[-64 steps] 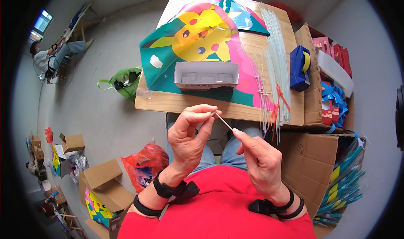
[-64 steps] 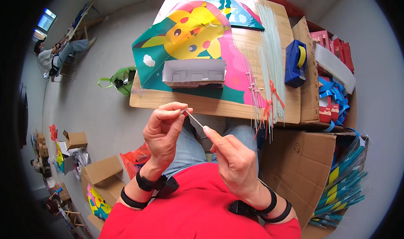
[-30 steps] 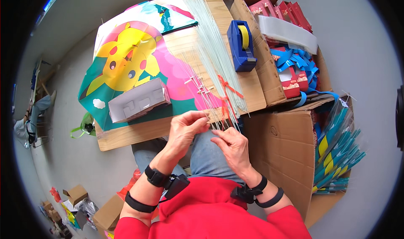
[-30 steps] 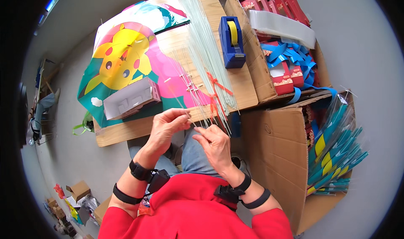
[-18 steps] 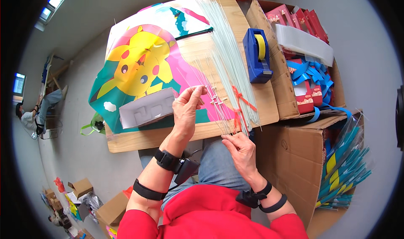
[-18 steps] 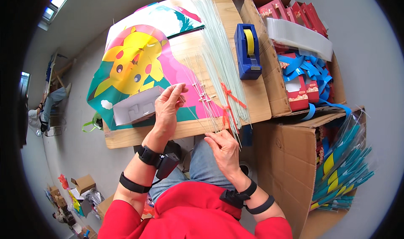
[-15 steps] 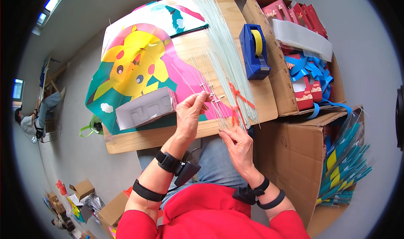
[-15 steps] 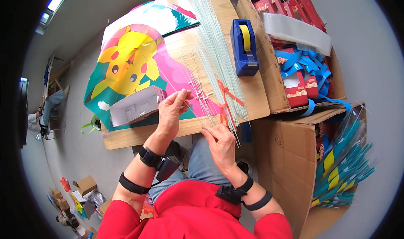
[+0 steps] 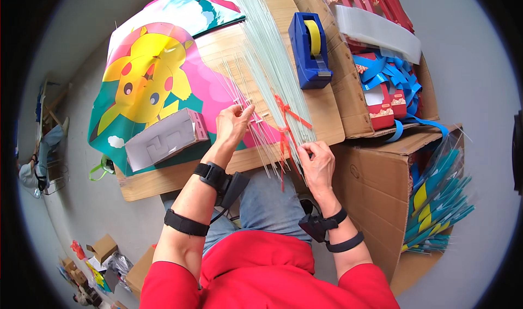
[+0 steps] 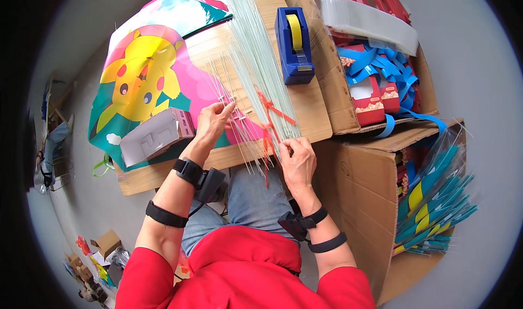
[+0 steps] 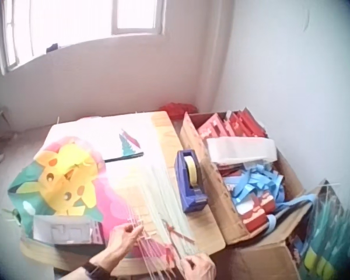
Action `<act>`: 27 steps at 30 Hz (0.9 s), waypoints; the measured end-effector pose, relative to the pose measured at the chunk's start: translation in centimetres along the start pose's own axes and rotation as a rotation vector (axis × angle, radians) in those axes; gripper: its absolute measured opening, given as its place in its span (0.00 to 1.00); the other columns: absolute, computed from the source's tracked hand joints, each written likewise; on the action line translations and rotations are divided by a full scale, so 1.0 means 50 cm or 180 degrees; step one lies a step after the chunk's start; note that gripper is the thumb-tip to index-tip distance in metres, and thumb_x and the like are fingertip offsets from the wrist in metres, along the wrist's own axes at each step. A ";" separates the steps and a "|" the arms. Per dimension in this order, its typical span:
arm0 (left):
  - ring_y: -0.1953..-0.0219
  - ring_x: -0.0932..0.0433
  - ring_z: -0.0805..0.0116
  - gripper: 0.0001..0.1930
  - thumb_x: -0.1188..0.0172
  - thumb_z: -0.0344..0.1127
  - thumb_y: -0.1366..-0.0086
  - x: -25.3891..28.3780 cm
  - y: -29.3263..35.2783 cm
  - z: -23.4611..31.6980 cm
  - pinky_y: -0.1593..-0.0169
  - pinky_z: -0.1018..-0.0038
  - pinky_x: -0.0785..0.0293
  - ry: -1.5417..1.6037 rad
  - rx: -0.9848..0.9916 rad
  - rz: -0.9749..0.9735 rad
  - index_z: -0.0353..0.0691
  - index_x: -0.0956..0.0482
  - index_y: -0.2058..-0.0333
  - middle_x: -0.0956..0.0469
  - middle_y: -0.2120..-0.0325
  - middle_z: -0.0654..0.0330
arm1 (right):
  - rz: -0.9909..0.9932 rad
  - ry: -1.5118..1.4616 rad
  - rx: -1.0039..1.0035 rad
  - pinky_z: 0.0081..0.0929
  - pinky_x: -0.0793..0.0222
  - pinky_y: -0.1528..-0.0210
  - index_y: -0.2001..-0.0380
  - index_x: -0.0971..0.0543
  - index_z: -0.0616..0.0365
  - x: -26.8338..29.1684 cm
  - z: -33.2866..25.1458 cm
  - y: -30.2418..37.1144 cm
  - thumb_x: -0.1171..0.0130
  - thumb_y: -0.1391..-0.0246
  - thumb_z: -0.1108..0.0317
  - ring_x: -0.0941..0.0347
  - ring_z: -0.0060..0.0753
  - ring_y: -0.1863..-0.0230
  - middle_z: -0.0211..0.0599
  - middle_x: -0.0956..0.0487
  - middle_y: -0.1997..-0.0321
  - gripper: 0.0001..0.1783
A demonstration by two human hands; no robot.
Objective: The person assembles a Pikachu-themed kite by inserting a thin rod into a sleeve on the kite fabric and securing it with a small plastic clip. They repeat this process for multiple rods, using a tape dispenser to secure the clips to the kite structure.
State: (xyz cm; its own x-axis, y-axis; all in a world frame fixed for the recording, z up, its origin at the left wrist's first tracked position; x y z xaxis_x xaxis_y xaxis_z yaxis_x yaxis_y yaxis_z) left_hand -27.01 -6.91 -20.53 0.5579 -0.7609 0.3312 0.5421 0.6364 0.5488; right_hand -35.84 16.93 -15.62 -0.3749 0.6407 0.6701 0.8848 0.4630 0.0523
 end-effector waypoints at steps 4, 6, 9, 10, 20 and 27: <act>0.53 0.25 0.52 0.19 0.43 0.33 0.39 -0.010 0.084 0.068 0.51 0.61 0.27 -0.1384 -0.1126 0.0799 0.34 0.28 0.50 0.29 0.53 0.47 | -0.0167 0.0410 -0.0097 0.40 0.30 0.66 0.76 0.21 0.59 -0.038 0.022 0.000 0.37 0.52 0.68 0.25 0.47 0.69 0.42 0.24 0.70 0.06; 0.52 0.26 0.52 0.20 0.44 0.29 0.41 -0.045 0.123 0.096 0.50 0.61 0.28 -0.1780 -0.2106 0.0574 0.35 0.28 0.49 0.29 0.52 0.49 | -0.0171 0.0541 -0.0073 0.42 0.30 0.66 0.77 0.21 0.59 -0.053 0.023 -0.003 0.38 0.52 0.68 0.25 0.50 0.69 0.44 0.24 0.70 0.07; 0.46 0.30 0.56 0.24 0.48 0.25 0.44 -0.102 0.151 0.100 0.42 0.63 0.34 -0.2520 -0.2989 0.0263 0.39 0.29 0.46 0.28 0.48 0.57 | -0.0194 0.0526 -0.0123 0.44 0.30 0.65 0.78 0.22 0.59 -0.059 0.026 -0.007 0.39 0.52 0.68 0.25 0.52 0.69 0.45 0.24 0.71 0.07; 0.44 0.32 0.57 0.24 0.48 0.26 0.44 -0.116 0.153 0.092 0.40 0.63 0.36 -0.2712 -0.3126 0.0263 0.40 0.29 0.45 0.29 0.47 0.58 | -0.0210 0.0526 -0.0126 0.44 0.30 0.65 0.78 0.22 0.59 -0.059 0.027 -0.008 0.39 0.52 0.68 0.25 0.52 0.69 0.45 0.24 0.71 0.07; 0.33 0.45 0.62 0.31 0.51 0.27 0.42 -0.159 0.155 0.055 0.28 0.58 0.57 -0.3863 -0.3341 0.0002 0.46 0.38 0.37 0.43 0.34 0.62 | -0.0546 0.1020 -0.0509 0.41 0.28 0.65 0.74 0.20 0.57 0.012 0.067 0.082 0.30 0.58 0.62 0.24 0.49 0.68 0.43 0.23 0.70 0.12; 0.32 0.46 0.65 0.33 0.52 0.26 0.42 -0.169 0.142 0.030 0.27 0.60 0.59 -0.3895 -0.3219 -0.0307 0.47 0.42 0.35 0.43 0.33 0.64 | -0.0537 0.0303 -0.0726 0.35 0.28 0.67 0.75 0.18 0.60 0.012 0.116 0.107 0.32 0.57 0.66 0.22 0.44 0.72 0.43 0.20 0.75 0.09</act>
State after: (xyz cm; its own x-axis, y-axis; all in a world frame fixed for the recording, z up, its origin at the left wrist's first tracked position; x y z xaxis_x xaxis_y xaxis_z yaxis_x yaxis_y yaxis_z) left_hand -28.85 3.84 -18.28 -0.0513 -0.1223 0.9912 0.9983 0.0204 0.0542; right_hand -32.93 23.33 -19.24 -0.5039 0.5010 0.7036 0.8555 0.4017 0.3267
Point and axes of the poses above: each hand's wrist, its own y-axis away from the middle knuckle, its own x-axis out of the back of the hand, z = x × y, the point moved 8 cm from there along -y, towards the middle knuckle
